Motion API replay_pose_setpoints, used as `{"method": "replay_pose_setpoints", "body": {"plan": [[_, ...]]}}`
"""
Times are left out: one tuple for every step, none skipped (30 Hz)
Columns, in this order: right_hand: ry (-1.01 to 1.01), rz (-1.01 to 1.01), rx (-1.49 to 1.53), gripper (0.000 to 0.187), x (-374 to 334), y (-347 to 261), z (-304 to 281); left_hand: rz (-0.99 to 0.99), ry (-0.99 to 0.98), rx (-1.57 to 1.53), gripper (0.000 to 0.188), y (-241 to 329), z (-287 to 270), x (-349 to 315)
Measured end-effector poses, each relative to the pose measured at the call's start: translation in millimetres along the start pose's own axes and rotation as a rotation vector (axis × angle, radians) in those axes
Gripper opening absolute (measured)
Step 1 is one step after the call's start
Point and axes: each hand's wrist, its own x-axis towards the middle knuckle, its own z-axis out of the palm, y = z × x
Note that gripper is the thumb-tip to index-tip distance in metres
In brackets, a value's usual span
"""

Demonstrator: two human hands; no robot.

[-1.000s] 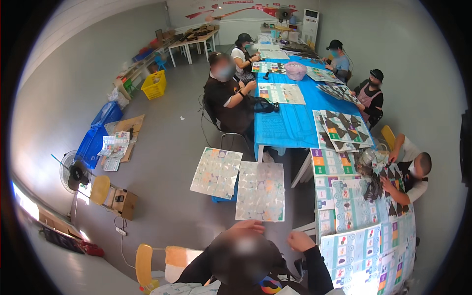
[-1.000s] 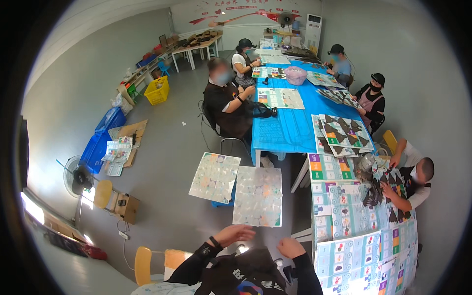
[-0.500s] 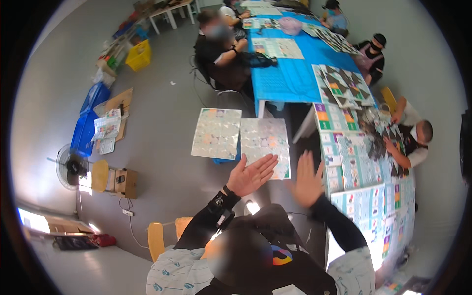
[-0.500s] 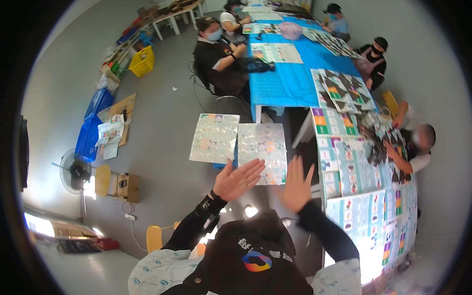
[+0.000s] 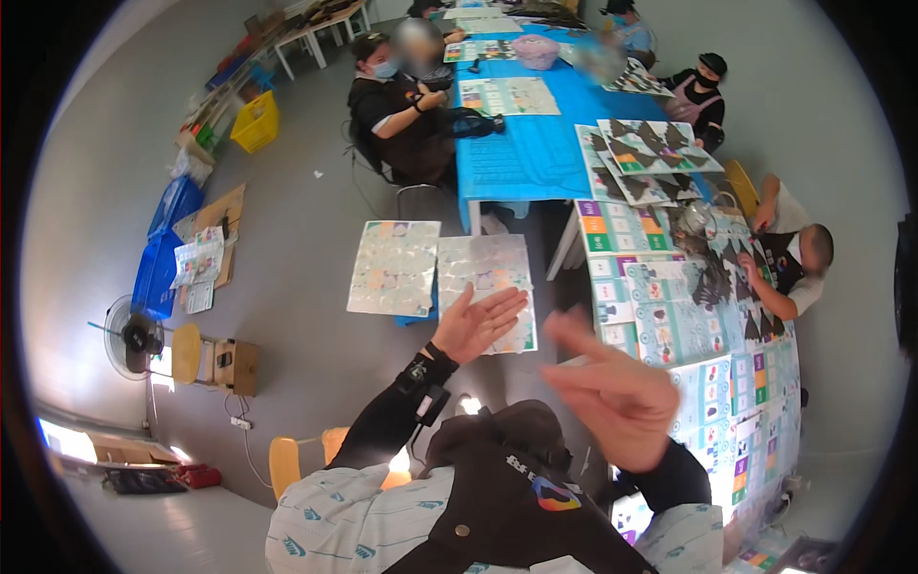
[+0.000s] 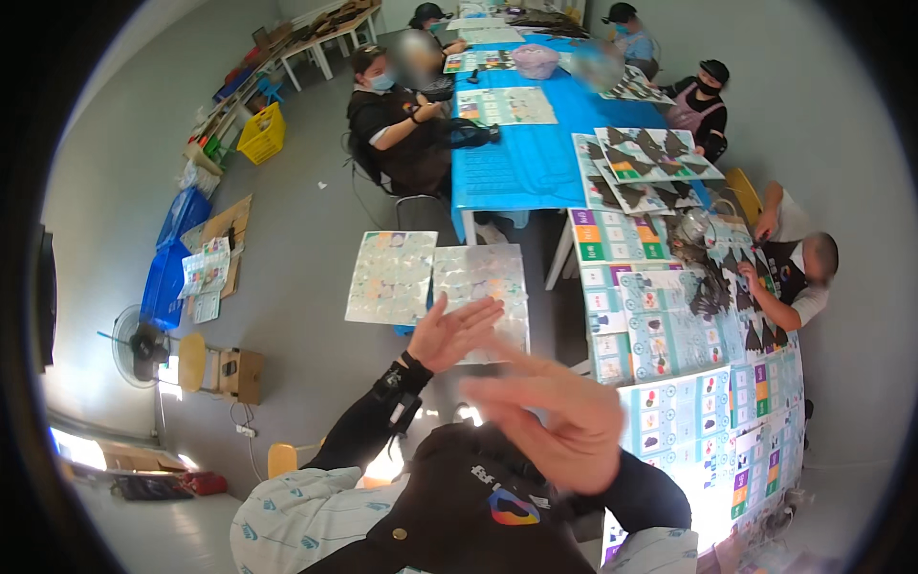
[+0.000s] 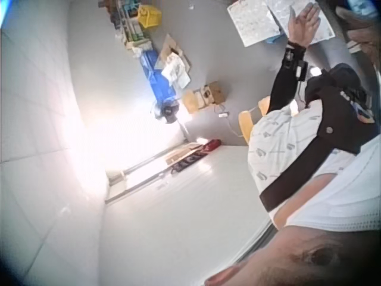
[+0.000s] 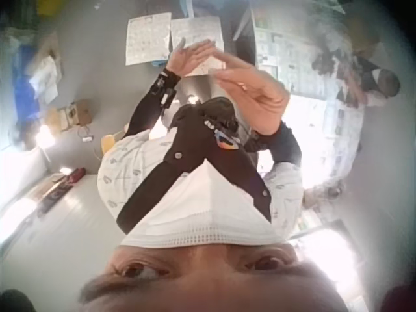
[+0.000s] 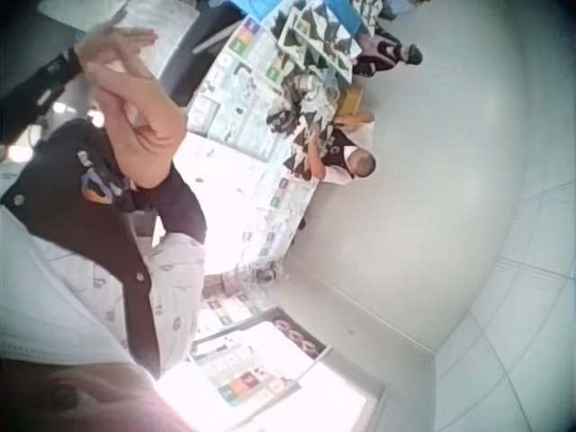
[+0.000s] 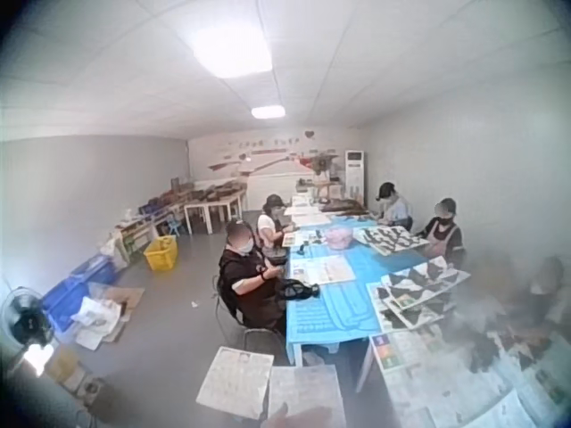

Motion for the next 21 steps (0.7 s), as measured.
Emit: {"method": "replay_pose_setpoints", "body": {"plan": [[-0.069,-0.070,0.530,0.023,-7.0,-6.6,-16.3,-0.001,0.030,0.007,0.076,-5.6,-0.2,7.7],[-0.251,-0.140,0.930,0.021,0.5,-24.0,-25.3,0.013,0.015,-0.009,0.075,-8.7,4.8,18.7],[-0.334,-0.301,0.906,0.018,9.7,-38.9,-36.2,0.021,-0.016,-0.002,0.075,-11.9,13.8,33.6],[-0.384,-0.290,0.906,0.017,3.1,-46.9,-44.6,0.009,0.003,-0.028,0.075,-20.4,19.9,43.5],[-0.422,-0.290,0.860,0.025,-3.3,-57.4,-60.8,-0.025,-0.019,-0.052,0.075,-33.3,30.7,75.4],[-0.463,-0.296,0.937,0.025,-10.7,-60.7,-44.0,0.030,0.046,-0.031,0.075,-24.2,22.5,55.1],[0.051,-0.180,0.862,0.028,-30.4,-79.9,-28.5,0.010,0.020,-0.001,0.075,-32.2,25.3,77.8],[0.557,-0.065,0.773,0.032,-44.0,-90.8,-22.4,-0.004,0.010,0.041,0.075,-37.7,26.9,88.0],[0.563,-0.077,0.773,0.032,-49.7,-89.0,-37.8,-0.011,0.004,0.050,0.075,-44.9,28.3,97.7],[0.438,0.060,0.805,0.037,-58.6,-80.8,-61.6,-0.018,0.001,0.074,0.074,-54.6,28.6,106.6],[0.342,0.167,0.794,0.042,-65.7,-65.5,-92.1,-0.055,-0.050,0.099,0.073,-66.2,30.1,139.3],[0.175,0.275,0.831,0.048,-61.5,-33.0,-114.0,-0.031,0.022,0.110,0.074,-53.8,12.0,128.7],[0.063,0.397,0.823,0.053,-62.0,-12.0,-134.7,-0.028,0.056,0.182,0.075,-55.5,2.2,140.8],[-0.003,0.388,0.890,0.065,-55.9,18.9,-144.9,-0.025,0.089,0.261,0.075,-39.4,-19.8,148.6],[-0.047,0.394,0.945,0.077,-57.1,47.6,-156.9,-0.040,0.114,0.320,0.076,-36.6,-41.5,161.2],[0.001,0.394,0.925,0.077,-75.8,67.5,-170.7,-0.079,0.086,0.308,0.076,-46.5,-50.5,180.9],[0.027,0.580,0.678,0.079,-90.1,93.2,-180.7,-0.083,0.235,0.344,0.076,-38.3,-57.7,200.8],[0.045,0.757,0.427,0.081,-99.6,108.9,-187.4,-0.072,0.390,0.379,0.077,-27.1,-68.0,220.4],[0.043,0.831,0.312,0.077,-106.6,113.2,-186.3,-0.063,0.388,0.386,0.077,-12.6,-88.3,233.8],[0.044,0.877,0.211,0.072,-105.6,107.3,-185.2,-0.048,0.475,0.372,0.077,3.6,-110.1,247.0],[0.098,0.909,0.193,0.062,-123.1,121.8,-188.2,-0.058,0.555,0.346,0.077,2.9,-126.3,265.2]]}}
